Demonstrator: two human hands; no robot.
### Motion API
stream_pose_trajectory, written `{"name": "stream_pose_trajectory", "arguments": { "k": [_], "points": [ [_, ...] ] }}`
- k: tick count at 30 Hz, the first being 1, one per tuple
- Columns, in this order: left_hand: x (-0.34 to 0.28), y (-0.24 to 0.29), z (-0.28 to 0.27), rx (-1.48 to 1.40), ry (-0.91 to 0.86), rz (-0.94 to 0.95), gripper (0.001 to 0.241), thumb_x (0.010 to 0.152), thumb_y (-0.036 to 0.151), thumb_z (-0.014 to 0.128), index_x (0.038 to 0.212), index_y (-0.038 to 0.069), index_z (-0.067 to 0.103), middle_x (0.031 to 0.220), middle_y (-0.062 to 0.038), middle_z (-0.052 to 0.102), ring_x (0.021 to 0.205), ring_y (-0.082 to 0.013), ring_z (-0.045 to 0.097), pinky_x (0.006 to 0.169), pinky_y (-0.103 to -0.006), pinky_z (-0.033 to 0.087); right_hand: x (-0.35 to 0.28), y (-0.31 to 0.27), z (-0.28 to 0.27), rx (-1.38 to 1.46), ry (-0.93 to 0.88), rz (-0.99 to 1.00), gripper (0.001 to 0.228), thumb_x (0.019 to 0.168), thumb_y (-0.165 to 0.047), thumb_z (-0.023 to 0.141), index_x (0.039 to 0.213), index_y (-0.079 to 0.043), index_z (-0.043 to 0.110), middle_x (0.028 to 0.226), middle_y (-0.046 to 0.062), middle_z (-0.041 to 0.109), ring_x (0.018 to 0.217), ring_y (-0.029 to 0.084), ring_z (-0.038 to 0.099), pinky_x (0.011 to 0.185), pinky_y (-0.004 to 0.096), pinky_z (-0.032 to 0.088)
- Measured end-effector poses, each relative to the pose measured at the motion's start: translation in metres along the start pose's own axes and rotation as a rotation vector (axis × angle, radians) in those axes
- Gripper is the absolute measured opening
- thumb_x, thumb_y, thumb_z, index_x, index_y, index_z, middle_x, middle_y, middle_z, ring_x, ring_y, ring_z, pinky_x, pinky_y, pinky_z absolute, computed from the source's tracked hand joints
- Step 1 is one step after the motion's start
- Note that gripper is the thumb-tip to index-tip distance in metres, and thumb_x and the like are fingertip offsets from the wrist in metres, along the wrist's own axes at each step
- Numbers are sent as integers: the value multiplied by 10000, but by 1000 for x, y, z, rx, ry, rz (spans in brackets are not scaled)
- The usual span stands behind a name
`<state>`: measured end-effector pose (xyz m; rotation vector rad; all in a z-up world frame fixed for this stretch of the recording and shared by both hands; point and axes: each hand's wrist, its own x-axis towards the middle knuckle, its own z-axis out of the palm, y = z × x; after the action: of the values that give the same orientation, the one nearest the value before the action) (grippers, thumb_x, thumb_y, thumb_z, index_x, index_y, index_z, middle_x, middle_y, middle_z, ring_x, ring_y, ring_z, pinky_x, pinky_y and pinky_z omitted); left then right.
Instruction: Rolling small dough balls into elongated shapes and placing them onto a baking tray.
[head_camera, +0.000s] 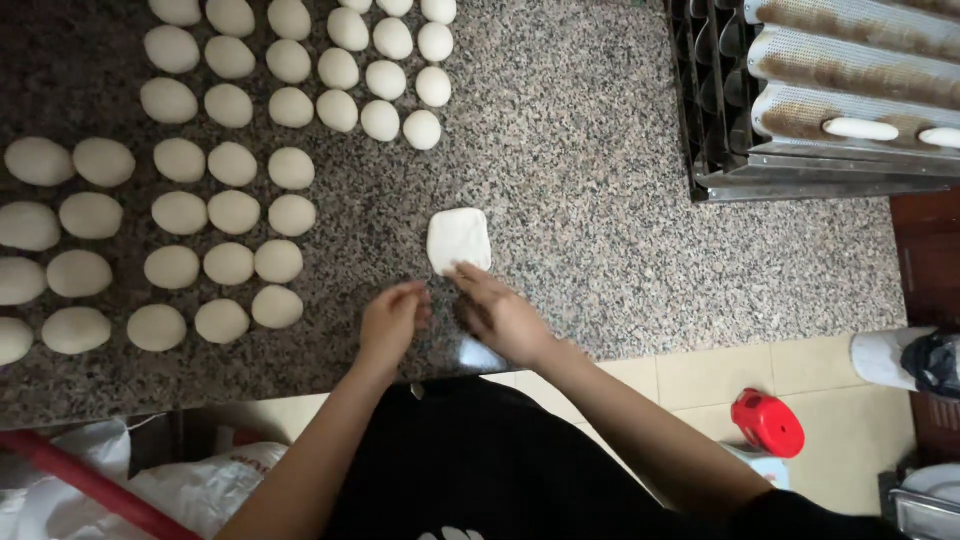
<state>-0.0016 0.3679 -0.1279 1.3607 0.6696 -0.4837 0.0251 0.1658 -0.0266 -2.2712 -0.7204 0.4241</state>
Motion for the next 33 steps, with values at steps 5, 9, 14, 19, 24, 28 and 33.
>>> {"name": "stream_pose_trajectory", "arguments": {
  "k": [5, 9, 14, 19, 24, 28, 33],
  "points": [
    [40, 47, 27, 476, 57, 603, 287, 990, 101, 589, 1232, 22, 720, 1091, -172, 697, 1053, -367, 696, 926, -480, 549, 24, 46, 4, -143, 254, 46, 362, 923, 8, 614, 1272, 4, 707, 1266, 200, 699, 1223, 401, 652, 988, 462, 562],
    [91, 75, 54, 1237, 207, 1081, 324, 865, 35, 677, 1187, 44, 712, 1137, -127, 657, 1135, -317, 668, 891, -383, 590, 65, 57, -5, -495, 278, 167, 570, 878, -42, 717, 1436, -89, 611, 1313, 107, 552, 1256, 334, 559, 1074, 382, 516],
    [71, 66, 60, 1418, 191, 1130, 340, 919, 80, 573, 1243, 3, 645, 1191, -131, 583, 1186, -323, 600, 888, -408, 584, 67, 54, 11, -848, 58, 261, 712, 892, -250, 759, 1546, -122, 509, 1453, 139, 459, 1418, 352, 421, 1186, 391, 398],
    [48, 44, 61, 1584, 225, 1196, 415, 947, 120, 552, 1335, -18, 609, 1209, -139, 572, 1212, -292, 574, 980, -374, 543, 47, 47, 32, -847, 126, 203, 580, 1002, -137, 526, 1571, -58, 448, 1480, 174, 477, 1454, 379, 422, 1172, 432, 414],
    [83, 3, 59, 1483, 339, 1468, 587, 866, 210, 447, 1321, -115, 626, 1281, -249, 619, 1227, -437, 595, 1126, -519, 447, 43, 44, 32, -874, 118, 148, 552, 1006, -128, 476, 1545, -11, 461, 1506, 176, 460, 1448, 359, 428, 1161, 416, 412],
    [98, -1, 57, 1435, 293, 1493, 630, 807, 242, 480, 1297, -117, 646, 1290, -255, 643, 1207, -454, 612, 1129, -553, 437, 47, 53, 31, -895, 66, 151, 564, 997, -150, 480, 1542, -3, 465, 1529, 167, 454, 1450, 342, 435, 1203, 401, 374],
    [111, -7, 53, 1419, 245, 1410, 645, 774, 261, 546, 1278, -128, 649, 1291, -261, 635, 1211, -448, 612, 1133, -528, 448, 52, 67, 31, -898, 79, 161, 510, 962, -174, 542, 1464, -88, 536, 1466, 55, 456, 1348, 250, 508, 1121, 348, 438]
  ]
}}
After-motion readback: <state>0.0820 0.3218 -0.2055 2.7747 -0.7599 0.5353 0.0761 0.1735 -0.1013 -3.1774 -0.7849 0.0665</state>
